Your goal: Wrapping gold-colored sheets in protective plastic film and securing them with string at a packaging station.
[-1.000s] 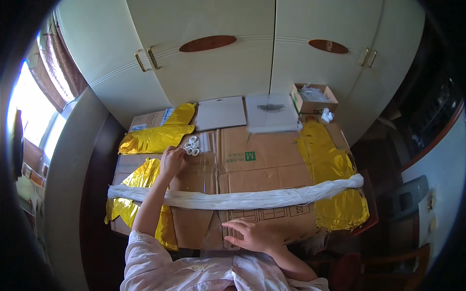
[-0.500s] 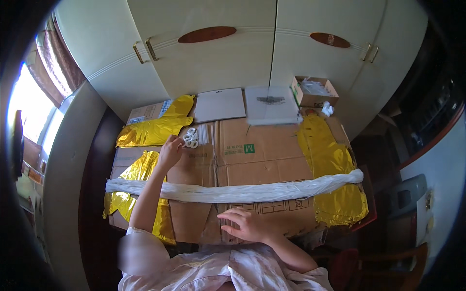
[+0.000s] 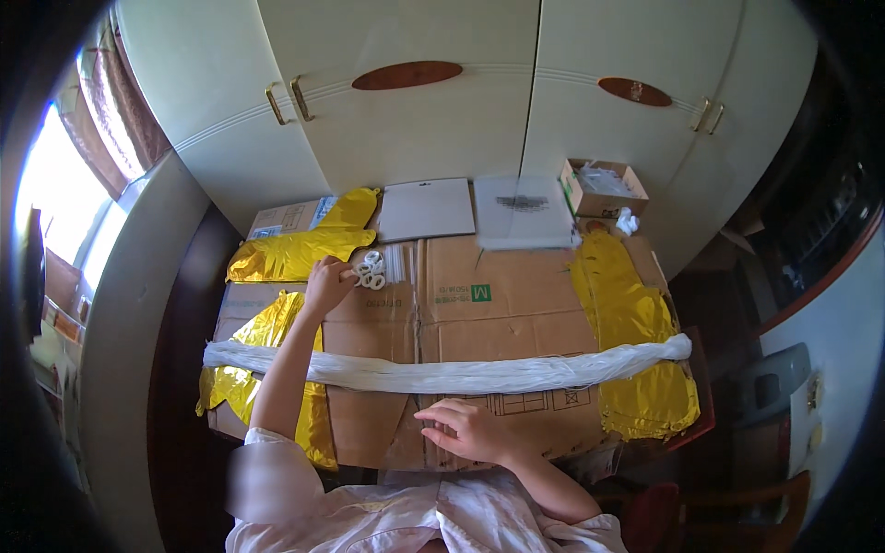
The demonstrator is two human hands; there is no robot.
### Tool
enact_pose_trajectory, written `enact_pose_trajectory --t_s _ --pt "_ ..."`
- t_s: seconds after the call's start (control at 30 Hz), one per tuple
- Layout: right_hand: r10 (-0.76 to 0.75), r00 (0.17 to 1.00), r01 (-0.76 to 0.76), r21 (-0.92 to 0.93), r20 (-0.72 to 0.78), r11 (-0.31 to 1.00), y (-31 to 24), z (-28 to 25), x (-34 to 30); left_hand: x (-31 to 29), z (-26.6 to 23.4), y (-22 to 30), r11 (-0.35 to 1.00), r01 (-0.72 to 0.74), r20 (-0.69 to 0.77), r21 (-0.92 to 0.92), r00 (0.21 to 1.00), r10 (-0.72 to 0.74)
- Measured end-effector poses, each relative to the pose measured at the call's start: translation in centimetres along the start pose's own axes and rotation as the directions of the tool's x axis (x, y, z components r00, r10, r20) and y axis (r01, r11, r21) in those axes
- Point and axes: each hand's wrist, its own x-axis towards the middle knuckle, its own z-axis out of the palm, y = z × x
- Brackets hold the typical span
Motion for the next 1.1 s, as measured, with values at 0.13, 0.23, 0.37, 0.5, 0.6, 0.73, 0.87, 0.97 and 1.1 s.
enact_pose_trajectory --t_s 0.13,0.23,0.37,0.5,0.6,0.73,0.87,0.97,1.1 --pt "0.019 1.0 -0.019 -0.02 -0.017 1.0 0.1 0.0 -0.3 0.4 0.7 -0.3 0.996 0.062 0.019 0.068 0.998 -0.063" --pt "0.023 0.999 -0.024 -0.021 -0.035 1.0 0.1 0.0 -0.3 0.2 0.6 -0.3 0.99 -0.037 -0.029 0.133 0.999 0.041" --pt "0.0 1.0 0.0 -0.038 -0.007 0.999 0.5 0.2 -0.2 0.0 0.9 -0.6 0.991 -0.057 0.014 0.117 0.998 0.056" --pt "-0.022 1.0 0.022 -0.033 -0.013 0.999 0.6 0.3 0.2 0.2 0.5 -0.1 0.994 0.04 0.104 0.102 0.993 -0.051" --pt "-0.047 0.999 0.047 -0.077 -0.007 0.996 0.8 0.0 0.8 0.3 0.0 0.4 0.993 0.101 0.157 0.066 0.981 -0.11" --pt "-0.028 0.999 0.02 -0.205 -0.034 0.979 2.0 -1.2 2.4 -0.4 -1.6 1.3 0.993 0.114 0.167 0.024 0.979 -0.116" --pt "0.008 1.0 -0.012 -0.334 -0.014 0.943 4.0 -2.0 5.5 -2.6 -4.3 2.1 0.994 0.074 0.051 -0.075 0.996 -0.071" --pt "0.11 0.992 -0.077 -0.415 0.055 0.907 5.2 -1.8 7.6 -5.9 -6.1 5.8 0.988 -0.094 0.011 -0.123 0.995 0.096" --pt "0.2 0.968 -0.118 -0.422 0.155 0.899 6.4 -0.5 10.1 -12.9 -6.3 10.7 0.965 -0.263 0.13 -0.025 0.956 0.264"
